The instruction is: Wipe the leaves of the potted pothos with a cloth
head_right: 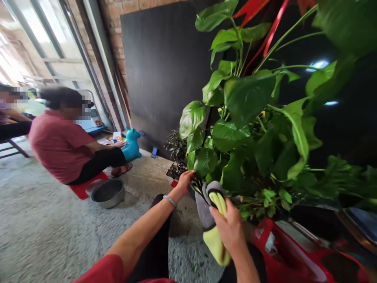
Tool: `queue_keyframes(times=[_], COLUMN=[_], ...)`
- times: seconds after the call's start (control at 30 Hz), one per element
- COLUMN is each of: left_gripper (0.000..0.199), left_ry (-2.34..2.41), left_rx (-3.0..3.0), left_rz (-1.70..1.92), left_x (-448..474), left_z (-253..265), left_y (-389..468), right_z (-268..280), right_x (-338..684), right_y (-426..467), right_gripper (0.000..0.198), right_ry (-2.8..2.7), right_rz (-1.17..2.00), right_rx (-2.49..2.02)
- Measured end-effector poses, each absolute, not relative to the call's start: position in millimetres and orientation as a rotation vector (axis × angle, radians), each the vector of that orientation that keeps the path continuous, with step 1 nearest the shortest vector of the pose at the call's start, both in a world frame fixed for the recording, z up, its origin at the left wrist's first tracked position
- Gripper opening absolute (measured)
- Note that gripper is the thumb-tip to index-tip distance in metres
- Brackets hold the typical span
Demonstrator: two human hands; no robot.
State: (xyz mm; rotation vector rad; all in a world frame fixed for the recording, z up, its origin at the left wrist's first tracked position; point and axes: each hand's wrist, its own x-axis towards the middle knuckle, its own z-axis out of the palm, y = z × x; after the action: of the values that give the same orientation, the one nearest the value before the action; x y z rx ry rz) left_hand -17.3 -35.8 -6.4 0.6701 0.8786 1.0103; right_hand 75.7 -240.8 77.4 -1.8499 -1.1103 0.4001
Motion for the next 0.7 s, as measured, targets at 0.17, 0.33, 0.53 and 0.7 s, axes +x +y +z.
queue_keyframes(times=[0.17, 0.33, 0.53, 0.7], left_gripper=[0.026, 0.027, 0.024, 0.046], left_ry=[0.797, 0.745, 0.833, 0.660], left_rx=[0.665, 0.731, 0.817, 0.999], left_rz=[0.931, 0.859, 0.762, 0.761], left_x=[-9, -4, -15, 11], left_z=[1, 8, -12, -15], left_y=[-49, -62, -76, -101], right_z=[183, 194, 154, 181], right_x=[107, 121, 122, 154], right_y=[-239, -202, -296, -286], right_gripper=[0.043, 0.027, 0.041, 0.037], right_ry=[-0.903, -1.079, -0.918, -0.729], right_rz=[-0.305, -0.127, 0.219, -0.348], right_rx=[-1.693, -1.921, -1.792, -1.833])
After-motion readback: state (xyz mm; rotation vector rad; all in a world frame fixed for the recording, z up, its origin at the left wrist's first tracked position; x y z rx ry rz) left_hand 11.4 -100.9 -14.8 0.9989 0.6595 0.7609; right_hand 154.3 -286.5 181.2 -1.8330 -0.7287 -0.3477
